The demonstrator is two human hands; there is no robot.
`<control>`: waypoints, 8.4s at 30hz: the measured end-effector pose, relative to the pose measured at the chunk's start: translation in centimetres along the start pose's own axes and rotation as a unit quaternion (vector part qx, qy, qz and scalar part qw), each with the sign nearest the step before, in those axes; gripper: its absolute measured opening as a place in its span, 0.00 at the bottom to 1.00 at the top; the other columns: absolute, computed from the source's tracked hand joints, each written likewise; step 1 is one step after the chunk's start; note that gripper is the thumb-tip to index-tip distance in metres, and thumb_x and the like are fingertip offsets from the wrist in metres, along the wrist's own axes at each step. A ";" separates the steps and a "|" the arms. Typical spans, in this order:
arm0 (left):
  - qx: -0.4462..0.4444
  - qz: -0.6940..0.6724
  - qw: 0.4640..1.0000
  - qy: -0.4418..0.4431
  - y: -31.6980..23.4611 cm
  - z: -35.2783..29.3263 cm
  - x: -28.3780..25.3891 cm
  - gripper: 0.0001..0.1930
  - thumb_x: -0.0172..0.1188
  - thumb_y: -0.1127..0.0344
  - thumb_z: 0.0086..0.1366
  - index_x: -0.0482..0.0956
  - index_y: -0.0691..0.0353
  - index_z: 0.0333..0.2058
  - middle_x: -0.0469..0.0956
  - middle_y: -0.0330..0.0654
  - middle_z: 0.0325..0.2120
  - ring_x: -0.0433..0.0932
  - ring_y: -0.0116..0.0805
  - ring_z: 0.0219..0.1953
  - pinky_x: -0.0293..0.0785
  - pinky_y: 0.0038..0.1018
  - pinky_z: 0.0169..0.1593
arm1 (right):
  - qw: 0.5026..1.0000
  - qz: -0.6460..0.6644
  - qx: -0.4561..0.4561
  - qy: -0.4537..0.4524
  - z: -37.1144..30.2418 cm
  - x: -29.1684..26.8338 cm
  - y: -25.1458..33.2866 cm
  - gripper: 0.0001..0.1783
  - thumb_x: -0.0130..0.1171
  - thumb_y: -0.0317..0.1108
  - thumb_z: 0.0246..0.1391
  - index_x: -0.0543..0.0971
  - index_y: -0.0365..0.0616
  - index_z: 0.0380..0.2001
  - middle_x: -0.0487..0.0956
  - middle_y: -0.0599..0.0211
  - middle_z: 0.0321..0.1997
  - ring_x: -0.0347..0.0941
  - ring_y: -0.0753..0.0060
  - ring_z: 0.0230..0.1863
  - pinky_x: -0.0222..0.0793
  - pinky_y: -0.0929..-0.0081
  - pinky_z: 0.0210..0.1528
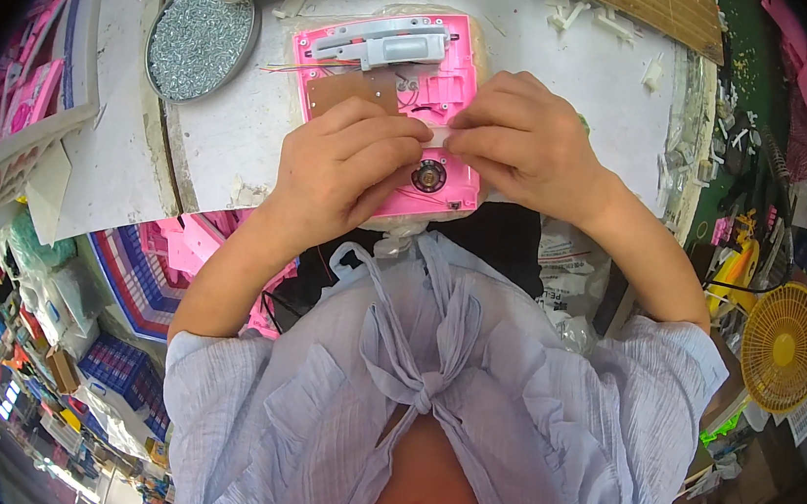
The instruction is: Assembling a toy sewing machine by installing mechanical parts, soldering wires, and securing the casing.
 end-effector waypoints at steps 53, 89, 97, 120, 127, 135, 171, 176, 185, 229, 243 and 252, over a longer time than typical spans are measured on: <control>0.162 -0.008 0.972 0.171 -5.0 14.4 2.2 0.14 0.68 0.75 0.54 0.81 0.66 0.41 0.81 0.44 0.36 0.82 0.42 0.36 0.80 0.33 0.36 | 0.688 0.567 0.361 -0.274 -8.2 -5.7 0.6 0.19 0.63 0.27 0.63 0.71 0.37 0.54 0.84 0.58 0.34 0.84 0.69 0.37 0.81 0.73 0.41; -0.119 0.303 0.945 0.033 10.8 33.1 10.4 0.11 0.65 0.60 0.56 0.86 0.61 0.33 0.84 0.53 0.37 0.82 0.53 0.45 0.73 0.50 0.48 | 0.734 0.387 0.379 -0.410 -12.0 -6.9 0.8 0.26 0.64 0.18 0.58 0.69 0.34 0.59 0.80 0.65 0.31 0.76 0.79 0.33 0.73 0.82 0.36; 0.108 0.290 0.946 -0.099 7.5 30.4 9.1 0.07 0.62 0.64 0.59 0.83 0.60 0.31 0.79 0.45 0.36 0.79 0.48 0.44 0.69 0.46 0.47 | 0.851 0.123 0.473 -0.193 -11.7 -6.7 -0.2 0.21 0.65 0.21 0.56 0.79 0.39 0.55 0.79 0.72 0.31 0.73 0.85 0.33 0.70 0.83 0.37; -0.053 0.294 0.954 0.024 10.4 32.5 9.9 0.11 0.64 0.60 0.58 0.87 0.61 0.29 0.81 0.50 0.35 0.81 0.51 0.42 0.76 0.48 0.46 | 0.869 0.129 0.428 -0.213 -11.1 -6.8 -0.4 0.20 0.65 0.23 0.56 0.79 0.41 0.53 0.80 0.65 0.29 0.76 0.76 0.27 0.73 0.79 0.33; -0.084 0.359 0.926 0.080 11.3 33.6 10.2 0.10 0.62 0.63 0.59 0.86 0.61 0.28 0.84 0.53 0.34 0.84 0.53 0.41 0.72 0.51 0.47 | 0.881 0.115 0.401 -0.223 -11.3 -7.2 -0.5 0.20 0.65 0.23 0.55 0.79 0.41 0.53 0.81 0.65 0.28 0.76 0.77 0.26 0.73 0.79 0.32; -0.025 0.357 0.931 0.067 11.3 33.4 10.2 0.10 0.61 0.64 0.57 0.86 0.65 0.27 0.84 0.56 0.31 0.84 0.55 0.39 0.76 0.49 0.47 | 0.868 0.109 0.448 -0.185 -11.3 -7.2 -0.1 0.22 0.66 0.22 0.54 0.81 0.39 0.54 0.81 0.68 0.33 0.76 0.81 0.34 0.73 0.81 0.38; -0.239 -0.285 0.927 0.037 -4.9 3.6 0.4 0.06 0.68 0.78 0.61 0.82 0.67 0.37 0.83 0.42 0.33 0.83 0.28 0.33 0.80 0.23 0.34 | 0.757 0.471 0.399 -0.213 -6.2 -3.3 3.5 0.23 0.66 0.22 0.59 0.74 0.36 0.57 0.79 0.72 0.30 0.75 0.82 0.30 0.72 0.83 0.35; -0.229 -0.234 0.943 -0.063 -5.1 0.2 0.4 0.13 0.71 0.76 0.60 0.80 0.65 0.43 0.84 0.44 0.33 0.85 0.33 0.34 0.83 0.26 0.35 | 0.688 0.598 0.387 -0.140 -4.0 0.3 4.2 0.24 0.65 0.22 0.59 0.73 0.36 0.58 0.79 0.71 0.30 0.76 0.80 0.30 0.74 0.82 0.35; -0.204 -0.255 0.942 -0.082 -3.8 -1.3 0.7 0.22 0.72 0.76 0.59 0.74 0.64 0.51 0.84 0.43 0.35 0.86 0.34 0.36 0.83 0.25 0.36 | 0.676 0.617 0.397 -0.072 -2.7 1.1 3.8 0.24 0.65 0.23 0.60 0.73 0.36 0.59 0.78 0.71 0.29 0.76 0.81 0.29 0.74 0.82 0.34; -0.072 -0.105 0.985 -0.118 -3.1 -1.2 -0.5 0.14 0.73 0.77 0.50 0.80 0.64 0.35 0.78 0.49 0.42 0.80 0.45 0.41 0.78 0.35 0.43 | 0.997 -0.012 0.033 -0.065 -1.3 -0.7 4.9 0.15 0.65 0.29 0.52 0.81 0.42 0.45 0.85 0.58 0.41 0.84 0.59 0.36 0.82 0.69 0.35; -0.196 0.221 0.952 -0.078 1.0 -1.6 -2.3 0.06 0.68 0.71 0.61 0.81 0.58 0.36 0.79 0.37 0.33 0.78 0.37 0.37 0.63 0.34 0.45 | 0.971 0.027 0.196 -0.135 -0.6 -0.5 -0.4 0.16 0.72 0.32 0.50 0.81 0.44 0.43 0.82 0.56 0.56 0.69 0.50 0.64 0.66 0.56 0.65; -0.173 0.211 0.958 -0.090 -0.1 -2.3 -2.0 0.08 0.70 0.70 0.57 0.80 0.57 0.34 0.76 0.36 0.28 0.74 0.36 0.32 0.61 0.34 0.43 | 0.971 -0.107 0.208 -0.052 0.7 0.7 -1.0 0.13 0.71 0.38 0.50 0.84 0.44 0.37 0.74 0.55 0.66 0.57 0.38 0.70 0.54 0.50 0.70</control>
Point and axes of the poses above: each hand's wrist, its own z-axis towards the middle knuckle, its own x-axis out of the palm, y = z × x, the point moved 3 cm from there along z, towards the middle knuckle
